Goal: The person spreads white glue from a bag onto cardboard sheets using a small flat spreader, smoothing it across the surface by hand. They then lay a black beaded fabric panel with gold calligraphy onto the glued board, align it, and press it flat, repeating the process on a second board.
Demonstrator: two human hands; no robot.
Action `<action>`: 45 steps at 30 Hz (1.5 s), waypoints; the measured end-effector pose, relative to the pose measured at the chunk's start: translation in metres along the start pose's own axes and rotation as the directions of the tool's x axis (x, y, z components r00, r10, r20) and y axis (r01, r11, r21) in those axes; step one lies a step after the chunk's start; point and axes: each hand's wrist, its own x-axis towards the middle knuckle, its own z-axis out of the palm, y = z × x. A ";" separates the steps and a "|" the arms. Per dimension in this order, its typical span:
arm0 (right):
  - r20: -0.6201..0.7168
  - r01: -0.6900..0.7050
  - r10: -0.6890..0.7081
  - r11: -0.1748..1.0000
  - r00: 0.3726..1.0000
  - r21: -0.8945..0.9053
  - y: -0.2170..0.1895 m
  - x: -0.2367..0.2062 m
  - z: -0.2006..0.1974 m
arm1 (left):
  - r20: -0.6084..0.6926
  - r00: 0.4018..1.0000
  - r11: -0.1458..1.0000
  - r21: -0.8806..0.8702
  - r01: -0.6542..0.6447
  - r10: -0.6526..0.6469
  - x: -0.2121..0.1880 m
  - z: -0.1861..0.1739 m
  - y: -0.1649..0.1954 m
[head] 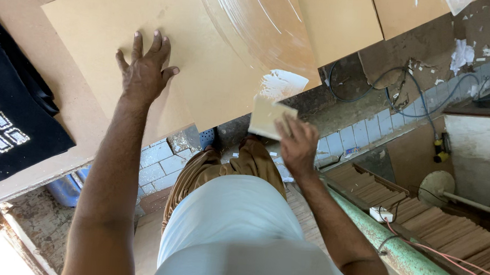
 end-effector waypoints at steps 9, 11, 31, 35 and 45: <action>0.017 -0.079 0.079 0.997 0.997 -0.020 -0.064 0.075 0.005 | -0.029 0.998 0.998 -0.032 -0.049 0.048 -0.004 0.001 -0.013; 0.037 0.128 -0.137 0.975 0.990 0.180 -0.119 0.054 0.015 | -0.031 0.998 0.998 -0.033 -0.054 0.053 -0.005 -0.001 -0.013; 0.260 -0.370 0.265 0.608 0.929 0.702 -0.126 0.035 0.006 | -0.047 0.995 0.996 -0.019 -0.084 0.083 -0.012 0.000 -0.022; 0.388 -0.588 0.750 0.002 0.536 0.809 -0.073 0.003 -0.013 | -0.169 0.953 0.968 0.032 -0.249 0.250 -0.024 0.010 -0.005; 0.417 -0.300 0.905 -0.375 0.088 0.877 0.045 -0.124 -0.037 | -0.265 0.785 0.698 -0.359 -0.620 0.560 -0.108 0.055 0.113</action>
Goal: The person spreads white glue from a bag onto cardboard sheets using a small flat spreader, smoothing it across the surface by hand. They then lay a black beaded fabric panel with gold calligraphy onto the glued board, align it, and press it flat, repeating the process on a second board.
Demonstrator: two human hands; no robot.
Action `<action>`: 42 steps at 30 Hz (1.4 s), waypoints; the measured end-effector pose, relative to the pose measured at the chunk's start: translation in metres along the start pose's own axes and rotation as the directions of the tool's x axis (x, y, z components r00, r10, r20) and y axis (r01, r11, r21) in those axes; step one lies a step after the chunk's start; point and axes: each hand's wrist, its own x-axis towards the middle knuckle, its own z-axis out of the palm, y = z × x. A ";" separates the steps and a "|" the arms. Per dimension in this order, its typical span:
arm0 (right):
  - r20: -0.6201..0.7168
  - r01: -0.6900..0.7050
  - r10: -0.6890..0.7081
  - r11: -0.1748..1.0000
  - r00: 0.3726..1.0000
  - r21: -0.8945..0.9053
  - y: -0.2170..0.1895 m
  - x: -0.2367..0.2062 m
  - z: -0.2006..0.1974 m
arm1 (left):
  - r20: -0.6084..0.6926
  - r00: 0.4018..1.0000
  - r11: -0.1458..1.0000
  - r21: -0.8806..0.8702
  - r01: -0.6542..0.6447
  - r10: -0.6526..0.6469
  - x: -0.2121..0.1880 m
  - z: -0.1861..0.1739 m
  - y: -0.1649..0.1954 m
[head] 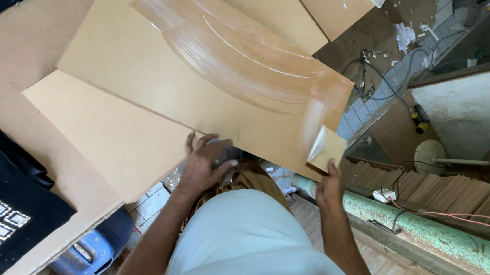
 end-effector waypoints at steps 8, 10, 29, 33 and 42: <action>0.009 0.276 -0.277 0.951 0.961 -0.140 -0.103 0.096 -0.029 | -0.456 0.843 0.732 0.463 0.499 -0.286 -0.008 -0.099 -0.094; 0.037 0.293 -0.291 0.940 0.956 -0.174 -0.126 0.138 -0.013 | -0.392 0.847 0.732 0.446 0.515 -0.358 -0.010 -0.113 -0.105; 0.718 0.445 -0.098 0.839 0.690 -0.313 -0.233 0.367 0.213 | -0.573 0.458 0.036 0.597 0.801 -0.680 -0.040 -0.015 -0.010; 0.800 0.451 -0.033 0.839 0.598 -0.303 -0.228 0.369 0.239 | -0.603 0.360 0.062 0.457 0.888 -0.712 -0.023 -0.026 0.008; 0.814 0.449 0.055 0.811 0.578 -0.374 -0.231 0.379 0.249 | -0.436 -0.007 -0.056 0.100 0.993 -0.900 0.021 -0.042 0.001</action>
